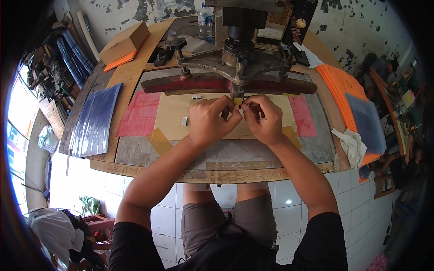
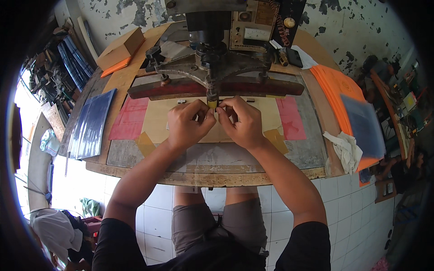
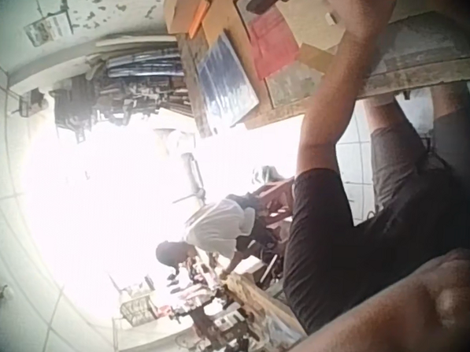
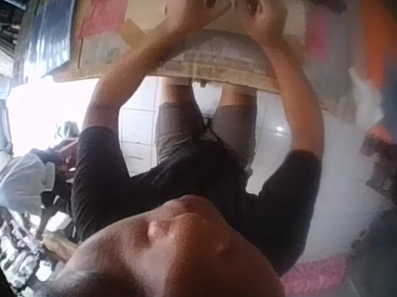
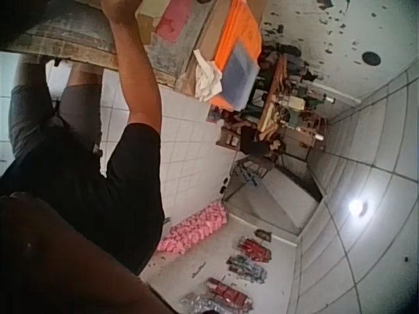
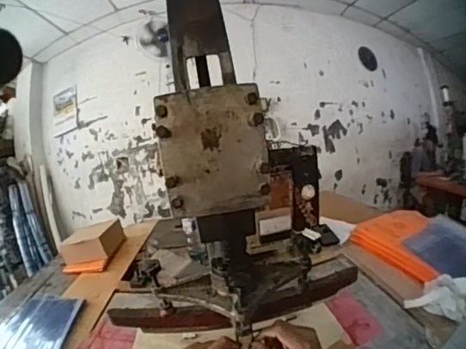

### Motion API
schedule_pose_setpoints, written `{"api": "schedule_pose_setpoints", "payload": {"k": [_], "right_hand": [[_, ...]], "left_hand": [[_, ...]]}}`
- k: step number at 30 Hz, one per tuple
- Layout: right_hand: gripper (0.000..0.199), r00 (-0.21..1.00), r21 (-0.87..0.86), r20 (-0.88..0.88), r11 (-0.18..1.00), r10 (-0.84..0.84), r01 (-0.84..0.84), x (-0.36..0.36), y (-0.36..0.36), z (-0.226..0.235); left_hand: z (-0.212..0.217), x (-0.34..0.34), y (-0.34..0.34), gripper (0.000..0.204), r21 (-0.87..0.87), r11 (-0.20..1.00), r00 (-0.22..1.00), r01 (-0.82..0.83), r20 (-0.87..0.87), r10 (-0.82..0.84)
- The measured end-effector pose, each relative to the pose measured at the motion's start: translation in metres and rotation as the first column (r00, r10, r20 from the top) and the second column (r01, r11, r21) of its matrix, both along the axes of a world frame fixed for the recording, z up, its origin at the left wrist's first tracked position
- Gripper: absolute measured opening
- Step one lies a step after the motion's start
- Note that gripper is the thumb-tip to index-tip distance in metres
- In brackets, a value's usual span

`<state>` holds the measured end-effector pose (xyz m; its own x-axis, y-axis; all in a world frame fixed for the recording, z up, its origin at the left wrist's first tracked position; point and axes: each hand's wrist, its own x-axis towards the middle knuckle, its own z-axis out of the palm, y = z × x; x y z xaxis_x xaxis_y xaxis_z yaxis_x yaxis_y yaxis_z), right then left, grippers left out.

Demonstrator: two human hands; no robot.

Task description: The person wipes a printing machine with a cloth, adjusts components of the machine, and handles a clear plastic sheet.

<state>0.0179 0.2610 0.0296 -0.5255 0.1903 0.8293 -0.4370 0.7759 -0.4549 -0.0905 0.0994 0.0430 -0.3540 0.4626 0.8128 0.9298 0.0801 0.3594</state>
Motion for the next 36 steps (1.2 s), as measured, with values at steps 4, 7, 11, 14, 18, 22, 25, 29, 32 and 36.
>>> {"api": "schedule_pose_setpoints", "payload": {"k": [4,7,11,14,18,22,25,29,32,36], "right_hand": [[0.014,1.000,0.009,0.006,1.000,-0.003,0.003,0.001,-0.001,0.003],[0.014,1.000,-0.014,-0.006,1.000,0.010,-0.011,0.000,0.000,0.000],[0.015,1.000,-0.026,-0.018,1.000,0.011,-0.012,-0.001,-0.001,0.002],[0.016,1.000,-0.037,0.000,0.999,0.013,-0.013,-0.001,-0.001,0.002],[0.015,1.000,-0.046,-0.011,0.999,0.015,-0.015,-0.001,-0.002,0.002],[0.014,1.000,-0.042,0.014,0.999,0.001,-0.001,0.001,-0.003,0.004],[0.014,1.000,-0.033,-0.003,0.999,-0.018,0.018,0.002,-0.004,0.006],[0.015,0.999,-0.030,0.019,0.998,-0.046,0.047,0.000,-0.005,0.006],[0.017,0.995,0.059,-0.042,0.994,-0.088,0.090,-0.002,-0.003,0.009],[0.018,0.986,0.123,-0.016,0.978,-0.167,0.167,0.002,-0.009,0.018]], "left_hand": [[-0.003,-0.005,-0.001,0.017,0.011,1.000,1.000,0.012,-0.024,-0.012],[-0.003,-0.002,-0.001,0.019,-0.001,1.000,0.999,0.012,0.037,-0.012],[0.002,0.004,0.000,0.019,-0.002,1.000,0.979,0.031,0.201,-0.030],[0.004,0.009,0.002,0.019,0.004,1.000,0.965,0.031,0.261,-0.031],[0.004,0.008,0.001,0.019,-0.023,1.000,0.958,0.020,0.286,-0.013],[0.005,0.005,-0.002,0.019,-0.023,1.000,0.981,0.017,0.196,-0.012],[0.003,0.002,-0.004,0.019,-0.023,0.999,0.984,0.032,0.177,-0.027],[0.004,0.004,-0.005,0.018,-0.039,0.998,0.982,0.040,0.184,-0.032],[0.003,0.004,-0.002,0.017,-0.044,0.998,0.979,0.042,0.200,-0.033],[0.004,0.006,-0.003,0.016,-0.049,0.997,0.964,0.051,0.263,-0.036]]}}
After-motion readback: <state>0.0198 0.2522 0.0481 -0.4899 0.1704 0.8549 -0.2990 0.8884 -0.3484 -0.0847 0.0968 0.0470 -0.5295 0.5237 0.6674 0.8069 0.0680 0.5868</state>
